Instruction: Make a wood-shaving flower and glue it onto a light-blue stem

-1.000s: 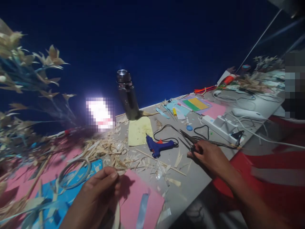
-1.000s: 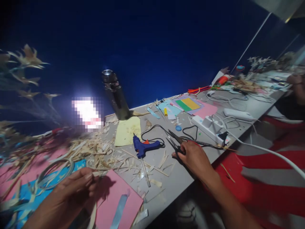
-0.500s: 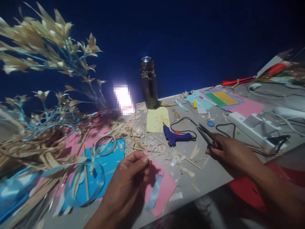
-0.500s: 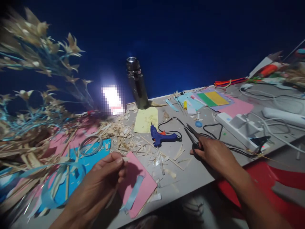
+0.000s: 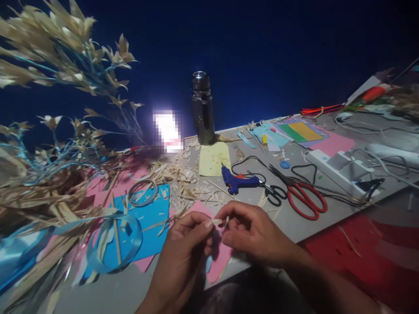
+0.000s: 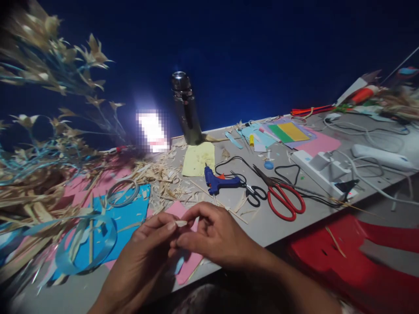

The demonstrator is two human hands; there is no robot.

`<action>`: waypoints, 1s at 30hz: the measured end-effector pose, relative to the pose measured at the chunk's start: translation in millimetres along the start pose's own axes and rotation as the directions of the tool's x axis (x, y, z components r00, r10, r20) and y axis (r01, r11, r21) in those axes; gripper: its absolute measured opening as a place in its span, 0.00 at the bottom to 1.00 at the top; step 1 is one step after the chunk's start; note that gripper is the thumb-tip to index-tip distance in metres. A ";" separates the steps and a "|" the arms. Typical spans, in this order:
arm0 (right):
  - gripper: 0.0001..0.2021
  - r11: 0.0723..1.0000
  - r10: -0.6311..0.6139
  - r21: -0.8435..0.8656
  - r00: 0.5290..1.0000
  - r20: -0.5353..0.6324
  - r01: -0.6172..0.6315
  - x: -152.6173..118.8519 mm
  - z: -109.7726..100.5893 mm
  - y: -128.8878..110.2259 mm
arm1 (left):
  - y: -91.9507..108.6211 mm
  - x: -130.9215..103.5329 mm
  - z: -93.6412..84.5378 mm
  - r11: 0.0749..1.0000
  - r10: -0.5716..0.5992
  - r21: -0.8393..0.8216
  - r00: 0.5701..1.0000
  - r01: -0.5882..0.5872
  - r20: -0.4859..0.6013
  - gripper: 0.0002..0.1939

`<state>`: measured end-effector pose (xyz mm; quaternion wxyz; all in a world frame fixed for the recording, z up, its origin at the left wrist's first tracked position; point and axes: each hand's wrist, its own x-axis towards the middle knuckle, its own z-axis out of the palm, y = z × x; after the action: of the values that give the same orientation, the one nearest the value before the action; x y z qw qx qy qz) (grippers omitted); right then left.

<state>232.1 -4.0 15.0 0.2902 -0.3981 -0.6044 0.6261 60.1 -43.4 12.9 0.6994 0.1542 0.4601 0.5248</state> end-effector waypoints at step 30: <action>0.17 0.910 0.043 0.399 0.984 0.175 -0.111 10.6 31.7 32.8 | -20.8 -23.7 -29.1 0.995 -0.015 0.103 0.994 0.003 0.110 0.14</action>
<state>203.6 -15.0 -20.4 0.2914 -0.2999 -0.4665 0.7794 48.3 -80.3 -5.6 0.7173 0.2166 0.4476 0.4881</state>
